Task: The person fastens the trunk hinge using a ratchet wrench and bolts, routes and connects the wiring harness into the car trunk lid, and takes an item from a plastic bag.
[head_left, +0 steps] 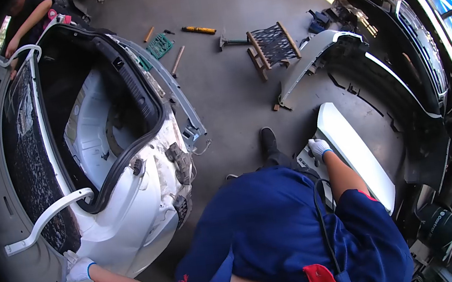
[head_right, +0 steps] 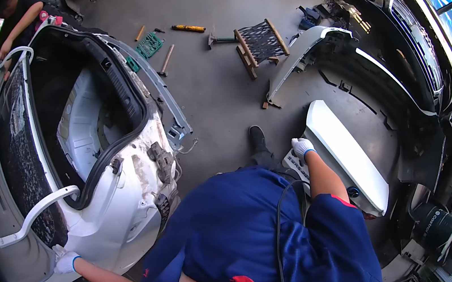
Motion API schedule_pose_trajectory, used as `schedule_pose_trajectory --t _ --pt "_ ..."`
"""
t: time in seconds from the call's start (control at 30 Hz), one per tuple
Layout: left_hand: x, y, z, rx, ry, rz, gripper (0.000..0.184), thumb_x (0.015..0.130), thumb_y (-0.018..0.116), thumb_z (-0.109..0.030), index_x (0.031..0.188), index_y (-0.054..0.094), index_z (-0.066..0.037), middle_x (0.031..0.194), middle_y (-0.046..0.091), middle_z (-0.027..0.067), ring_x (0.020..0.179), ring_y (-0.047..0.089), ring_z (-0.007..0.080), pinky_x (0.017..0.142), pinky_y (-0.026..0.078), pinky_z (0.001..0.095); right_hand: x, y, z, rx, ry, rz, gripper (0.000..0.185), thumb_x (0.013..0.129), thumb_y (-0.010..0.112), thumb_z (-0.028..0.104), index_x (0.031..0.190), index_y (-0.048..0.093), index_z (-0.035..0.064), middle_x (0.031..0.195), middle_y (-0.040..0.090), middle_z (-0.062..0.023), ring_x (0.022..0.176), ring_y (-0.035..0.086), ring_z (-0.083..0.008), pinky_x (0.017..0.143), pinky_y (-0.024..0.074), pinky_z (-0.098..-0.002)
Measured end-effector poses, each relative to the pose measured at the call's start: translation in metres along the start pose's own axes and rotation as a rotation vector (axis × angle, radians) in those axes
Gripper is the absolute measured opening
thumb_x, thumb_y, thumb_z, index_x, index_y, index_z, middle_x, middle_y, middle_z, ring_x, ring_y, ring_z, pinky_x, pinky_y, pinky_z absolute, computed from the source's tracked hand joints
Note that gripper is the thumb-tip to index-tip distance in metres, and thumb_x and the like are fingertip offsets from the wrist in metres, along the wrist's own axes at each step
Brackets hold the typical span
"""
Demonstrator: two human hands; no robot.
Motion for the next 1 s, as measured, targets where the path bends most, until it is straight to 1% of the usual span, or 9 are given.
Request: schedule_pose_trajectory --t 0.03,0.1,0.17,0.37,0.57,0.63,0.77,0.87,1.0 --pt "-0.009 0.004 -0.001 0.079 0.012 -0.043 0.070 0.106 0.034 -0.042 0.153 0.039 0.011 0.151 0.050 0.0313 0.135 0.055 0.0447 0.117 0.044 0.0537 0.042 0.007 0.006 -0.027 -0.018 0.043 0.043 0.108 0.047 0.037 0.113 0.067 -0.0007 0.088 0.070 -0.0146 0.078 0.070 -0.0300 0.073 0.0549 -0.0432" --pt "-0.013 0.011 0.007 0.217 0.028 -0.131 0.070 0.108 0.033 -0.041 0.152 0.039 0.012 0.148 0.052 0.0325 0.138 0.054 0.0425 0.119 0.043 0.0502 0.109 0.019 0.040 -1.166 -0.706 -0.038 0.049 0.108 0.045 0.043 0.122 0.065 -0.0003 0.103 0.074 -0.0219 0.102 0.070 -0.0368 0.092 0.0529 -0.0417" --pt "-0.016 0.010 0.016 0.312 0.032 -0.173 0.065 0.107 0.039 -0.040 0.144 0.050 0.013 0.141 0.059 0.0292 0.131 0.059 0.0400 0.116 0.046 0.0462 0.064 -0.028 0.136 -0.338 -0.292 -0.032 0.047 0.107 0.048 0.040 0.117 0.067 -0.0014 0.100 0.073 -0.0223 0.099 0.071 -0.0376 0.092 0.0533 -0.0434" --pt "-0.123 0.086 0.019 0.584 0.279 0.100 0.050 0.108 0.042 -0.029 0.137 0.060 0.008 0.137 0.064 0.0209 0.123 0.063 0.0345 0.108 0.053 0.0421 0.101 -0.058 0.274 -0.239 -0.346 -0.030 0.046 0.106 0.052 0.038 0.125 0.066 -0.0011 0.108 0.074 -0.0171 0.093 0.070 -0.0282 0.087 0.0533 -0.0385" --pt "-0.302 0.257 0.043 0.787 0.843 1.340 0.032 0.099 0.053 -0.004 0.126 0.063 0.008 0.133 0.064 0.0226 0.122 0.064 0.0358 0.106 0.051 0.0436 0.148 -0.079 0.357 -0.525 -0.538 -0.192 0.045 0.105 0.053 0.039 0.114 0.068 -0.0025 0.100 0.073 -0.0254 0.097 0.069 -0.0432 0.090 0.0531 -0.0486" --pt "-0.355 0.296 0.056 0.839 0.787 1.656 0.032 0.094 0.058 -0.003 0.124 0.065 0.007 0.127 0.066 0.0245 0.119 0.064 0.0381 0.105 0.050 0.0435 0.164 -0.085 0.383 -0.518 -0.512 -0.171 0.043 0.105 0.053 0.038 0.109 0.068 -0.0023 0.102 0.072 -0.0283 0.101 0.068 -0.0451 0.091 0.0525 -0.0489" --pt "-0.419 0.324 0.165 1.045 -0.007 1.777 0.030 0.092 0.062 -0.008 0.120 0.067 0.001 0.121 0.068 0.0206 0.111 0.067 0.0384 0.099 0.052 0.0428 0.239 -0.101 0.428 -0.456 -0.471 -0.209 0.036 0.098 0.064 0.036 0.107 0.069 0.0020 0.105 0.073 -0.0254 0.103 0.068 -0.0446 0.091 0.0527 -0.0480" --pt "-0.457 0.306 0.258 1.459 0.096 1.944 0.027 0.096 0.064 -0.021 0.117 0.069 -0.004 0.123 0.069 0.0206 0.113 0.066 0.0410 0.098 0.053 0.0465 0.328 -0.104 0.456 -0.491 -0.422 -0.188 0.028 0.092 0.068 0.030 0.109 0.071 0.0074 0.105 0.073 -0.0233 0.102 0.069 -0.0429 0.090 0.0540 -0.0469" --pt "-0.484 0.252 0.330 1.706 -0.400 1.995 0.033 0.099 0.061 -0.030 0.122 0.070 -0.007 0.118 0.072 0.0226 0.112 0.069 0.0408 0.100 0.053 0.0465 0.419 -0.109 0.481 -0.438 -0.429 -0.301 0.022 0.093 0.065 0.024 0.108 0.071 0.0085 0.105 0.073 -0.0231 0.101 0.070 -0.0431 0.089 0.0548 -0.0482"
Point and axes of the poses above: each hand's wrist, its own x-axis towards the middle knuckle, its own y-axis out of the palm, z = x × y, the point moved 5 cm from there along x, towards the middle knuckle
